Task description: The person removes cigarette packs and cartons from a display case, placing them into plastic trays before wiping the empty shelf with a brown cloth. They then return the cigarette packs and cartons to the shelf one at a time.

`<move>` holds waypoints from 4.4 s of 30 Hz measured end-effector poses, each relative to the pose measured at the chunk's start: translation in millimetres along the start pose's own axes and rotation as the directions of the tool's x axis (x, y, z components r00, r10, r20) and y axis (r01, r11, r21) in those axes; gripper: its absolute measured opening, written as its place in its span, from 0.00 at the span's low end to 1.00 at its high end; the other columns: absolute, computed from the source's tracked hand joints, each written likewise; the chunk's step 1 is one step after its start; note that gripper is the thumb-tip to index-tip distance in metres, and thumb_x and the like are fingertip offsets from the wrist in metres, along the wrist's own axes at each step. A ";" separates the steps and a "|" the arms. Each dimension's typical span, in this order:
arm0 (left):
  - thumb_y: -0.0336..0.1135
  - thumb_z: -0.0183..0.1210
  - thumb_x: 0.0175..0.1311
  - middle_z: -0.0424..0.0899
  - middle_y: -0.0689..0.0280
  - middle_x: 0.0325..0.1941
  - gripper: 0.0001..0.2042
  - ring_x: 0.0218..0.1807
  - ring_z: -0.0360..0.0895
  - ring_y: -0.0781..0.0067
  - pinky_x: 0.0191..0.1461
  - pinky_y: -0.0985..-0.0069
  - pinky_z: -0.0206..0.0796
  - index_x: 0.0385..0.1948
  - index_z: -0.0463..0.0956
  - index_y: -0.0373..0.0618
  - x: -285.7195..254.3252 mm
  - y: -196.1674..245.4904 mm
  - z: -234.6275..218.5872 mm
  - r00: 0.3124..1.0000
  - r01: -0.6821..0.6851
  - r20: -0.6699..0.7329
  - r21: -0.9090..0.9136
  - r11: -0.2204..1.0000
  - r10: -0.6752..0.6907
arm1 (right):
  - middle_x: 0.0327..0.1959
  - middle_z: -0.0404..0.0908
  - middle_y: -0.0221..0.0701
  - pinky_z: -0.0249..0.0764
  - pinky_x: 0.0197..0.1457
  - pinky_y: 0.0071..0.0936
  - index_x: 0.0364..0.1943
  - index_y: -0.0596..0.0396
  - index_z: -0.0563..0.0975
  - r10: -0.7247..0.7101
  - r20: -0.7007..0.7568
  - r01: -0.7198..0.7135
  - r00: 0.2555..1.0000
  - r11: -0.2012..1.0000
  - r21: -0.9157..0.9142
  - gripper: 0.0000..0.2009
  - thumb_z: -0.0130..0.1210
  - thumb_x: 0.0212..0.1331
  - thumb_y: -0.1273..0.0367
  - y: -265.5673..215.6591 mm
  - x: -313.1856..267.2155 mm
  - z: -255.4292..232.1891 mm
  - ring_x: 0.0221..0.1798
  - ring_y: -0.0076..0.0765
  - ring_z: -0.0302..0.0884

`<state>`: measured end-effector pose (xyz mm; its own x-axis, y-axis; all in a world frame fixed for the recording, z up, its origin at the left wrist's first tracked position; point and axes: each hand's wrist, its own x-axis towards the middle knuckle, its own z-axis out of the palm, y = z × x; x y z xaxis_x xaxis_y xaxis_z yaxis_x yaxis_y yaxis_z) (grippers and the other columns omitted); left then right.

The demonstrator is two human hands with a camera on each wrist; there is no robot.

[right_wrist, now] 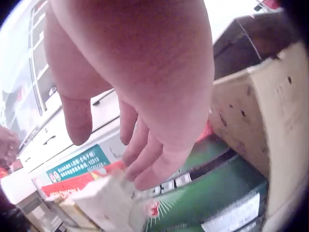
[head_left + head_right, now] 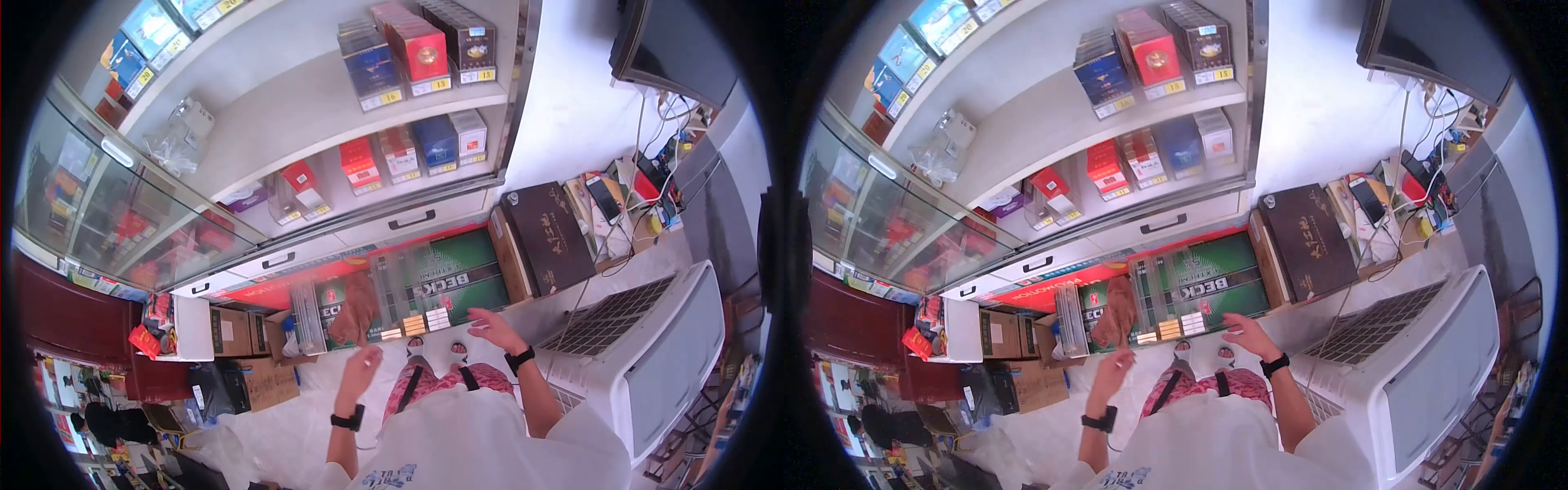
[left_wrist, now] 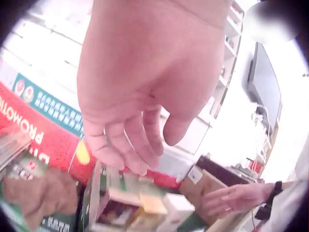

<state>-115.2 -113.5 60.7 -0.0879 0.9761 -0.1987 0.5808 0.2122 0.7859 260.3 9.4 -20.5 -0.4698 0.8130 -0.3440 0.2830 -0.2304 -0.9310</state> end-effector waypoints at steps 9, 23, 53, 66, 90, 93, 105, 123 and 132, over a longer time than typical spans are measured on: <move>0.29 0.60 0.68 0.86 0.56 0.42 0.08 0.41 0.82 0.62 0.49 0.70 0.72 0.45 0.81 0.38 99.9 155.9 -158.2 0.898 -0.376 -0.244 0.005 0.926 0.366 | 0.58 0.83 0.35 0.78 0.57 0.30 0.66 0.56 0.73 -0.339 -0.144 0.341 0.930 0.940 -0.007 0.25 0.62 0.64 0.73 -197.7 7.2 -1.8 0.53 0.29 0.82; 0.31 0.61 0.67 0.85 0.56 0.44 0.09 0.47 0.82 0.57 0.53 0.68 0.72 0.46 0.81 0.40 202.1 280.2 -249.2 0.529 -0.695 -0.409 0.295 0.656 0.744 | 0.72 0.68 0.46 0.78 0.47 0.24 0.62 0.51 0.75 -0.788 -0.120 0.730 0.603 0.606 -0.315 0.21 0.61 0.64 0.72 -434.1 64.3 -32.7 0.42 0.23 0.85; 0.55 0.60 0.62 0.81 0.48 0.60 0.37 0.65 0.75 0.49 0.69 0.56 0.62 0.69 0.67 0.41 251.7 266.9 -233.1 0.550 -0.496 -0.322 0.616 0.612 0.770 | 0.41 0.87 0.43 0.76 0.36 0.24 0.74 0.63 0.61 -0.564 -0.308 0.449 0.766 0.812 -0.373 0.38 0.63 0.59 0.68 -471.1 124.3 41.0 0.30 0.24 0.81; 0.37 0.64 0.64 0.85 0.51 0.49 0.26 0.49 0.81 0.46 0.62 0.59 0.69 0.65 0.73 0.41 219.9 243.0 -238.4 0.484 -0.679 -0.327 0.443 0.585 0.811 | 0.63 0.77 0.42 0.76 0.37 0.20 0.70 0.64 0.67 -0.657 -0.316 0.614 0.684 0.753 -0.237 0.34 0.64 0.56 0.78 -462.2 106.1 59.8 0.37 0.18 0.80; 0.56 0.76 0.36 0.81 0.43 0.58 0.64 0.61 0.80 0.44 0.61 0.64 0.71 0.74 0.48 0.29 267.5 286.5 -260.8 0.658 -0.752 -0.129 -0.048 0.658 0.742 | 0.71 0.67 0.41 0.61 0.74 0.32 0.79 0.60 0.47 -0.754 0.065 0.706 0.654 0.577 -0.412 0.60 0.78 0.43 0.65 -530.7 136.3 39.4 0.71 0.35 0.64; 0.56 0.76 0.34 0.81 0.43 0.57 0.64 0.60 0.80 0.43 0.60 0.63 0.71 0.73 0.49 0.29 268.9 284.6 -261.6 0.667 -0.740 -0.113 0.014 0.673 0.736 | 0.63 0.72 0.38 0.70 0.63 0.29 0.78 0.59 0.50 -0.588 0.029 0.570 0.808 0.768 -0.292 0.58 0.77 0.42 0.66 -530.9 125.7 40.1 0.62 0.32 0.72; 0.55 0.77 0.34 0.79 0.40 0.59 0.63 0.61 0.79 0.42 0.62 0.62 0.71 0.74 0.50 0.31 252.4 283.4 -262.3 0.668 -0.736 -0.127 0.032 0.676 0.733 | 0.73 0.64 0.43 0.58 0.77 0.34 0.78 0.58 0.49 -0.736 0.009 0.708 0.677 0.648 -0.279 0.61 0.78 0.38 0.67 -518.2 128.2 51.9 0.74 0.39 0.62; 0.42 0.79 0.41 0.57 0.43 0.78 0.56 0.78 0.60 0.44 0.77 0.59 0.58 0.74 0.54 0.34 67.5 220.4 -155.3 0.475 -0.879 -0.110 -0.012 0.477 0.873 | 0.76 0.61 0.35 0.57 0.78 0.35 0.78 0.59 0.51 -0.568 -0.270 0.596 0.778 0.802 0.031 0.60 0.81 0.39 0.70 -362.3 -58.8 108.0 0.75 0.31 0.60; 0.47 0.78 0.40 0.57 0.43 0.79 0.57 0.76 0.63 0.45 0.75 0.59 0.60 0.75 0.55 0.36 29.8 177.3 -65.5 0.499 -0.785 0.223 -0.293 0.546 0.837 | 0.75 0.63 0.32 0.59 0.77 0.35 0.78 0.58 0.51 -0.238 -0.463 0.383 0.854 0.890 0.248 0.60 0.79 0.37 0.79 -249.8 -150.9 132.3 0.74 0.31 0.62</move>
<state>-67.8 -43.7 232.5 0.6231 0.6545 0.4282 0.1487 -0.6366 0.7567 149.9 -126.4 247.9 -0.0816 0.9965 -0.0154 -0.1349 -0.0264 -0.9905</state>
